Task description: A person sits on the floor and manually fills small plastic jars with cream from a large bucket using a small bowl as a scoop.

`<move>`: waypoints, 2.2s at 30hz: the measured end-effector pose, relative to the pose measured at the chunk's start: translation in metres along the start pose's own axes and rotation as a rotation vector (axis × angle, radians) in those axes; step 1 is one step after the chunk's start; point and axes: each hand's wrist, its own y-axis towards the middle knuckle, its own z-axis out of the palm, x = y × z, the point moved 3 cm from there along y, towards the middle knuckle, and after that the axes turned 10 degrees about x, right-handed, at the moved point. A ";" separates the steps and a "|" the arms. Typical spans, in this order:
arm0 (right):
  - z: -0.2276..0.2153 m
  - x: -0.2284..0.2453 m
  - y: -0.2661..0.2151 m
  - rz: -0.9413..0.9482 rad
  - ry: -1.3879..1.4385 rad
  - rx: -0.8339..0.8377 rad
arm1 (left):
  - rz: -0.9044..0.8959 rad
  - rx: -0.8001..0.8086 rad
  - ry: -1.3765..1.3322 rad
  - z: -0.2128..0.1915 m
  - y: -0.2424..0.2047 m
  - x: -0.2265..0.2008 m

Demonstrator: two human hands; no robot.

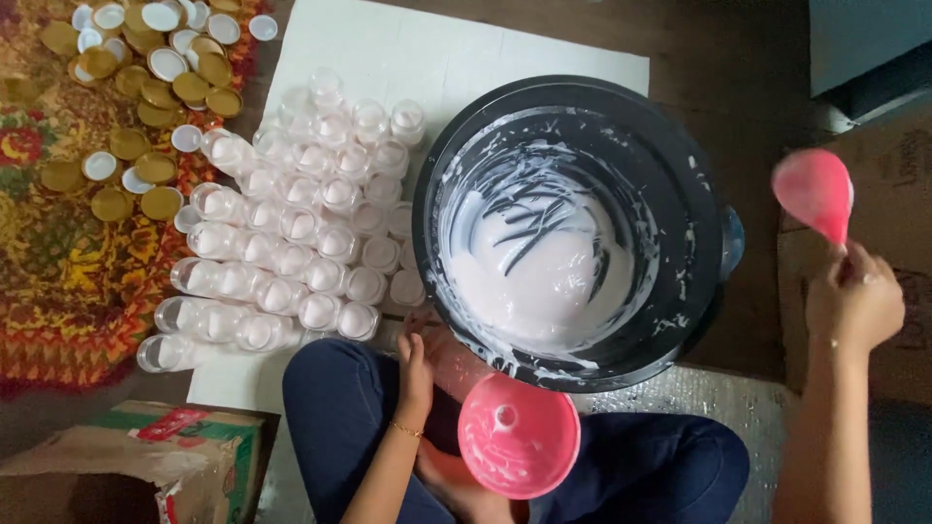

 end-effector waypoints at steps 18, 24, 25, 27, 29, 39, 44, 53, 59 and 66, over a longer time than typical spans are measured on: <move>0.071 0.422 0.051 -0.302 0.500 0.916 | -0.356 -0.112 -0.733 -0.012 0.018 0.051; 0.057 0.442 -0.015 -1.123 -0.016 0.928 | -0.404 -0.025 -0.753 -0.011 0.022 0.041; 0.036 0.431 -0.038 -1.691 -0.683 0.536 | -0.400 -0.015 -0.746 -0.009 0.022 0.040; 0.023 0.397 -0.057 -1.445 -0.421 0.768 | -0.399 -0.006 -0.724 -0.006 0.018 0.029; 0.024 0.361 -0.062 -1.169 -0.157 0.958 | -0.393 0.008 -0.698 -0.009 0.017 0.030; 0.078 0.324 0.011 -0.459 0.337 0.796 | -0.406 -0.001 -0.688 -0.016 0.022 0.046; 0.056 0.353 -0.063 -0.623 0.692 1.102 | -0.410 -0.010 -0.676 -0.024 0.023 0.056; 0.141 0.255 -0.039 -0.892 -0.225 0.325 | -0.417 0.024 -0.715 -0.030 0.025 0.073; 0.164 0.247 -0.026 -0.179 0.212 1.048 | -0.401 0.029 -0.737 -0.033 0.026 0.075; 0.076 0.234 -0.104 -1.097 -0.057 0.575 | -0.385 0.026 -0.693 -0.032 0.027 0.072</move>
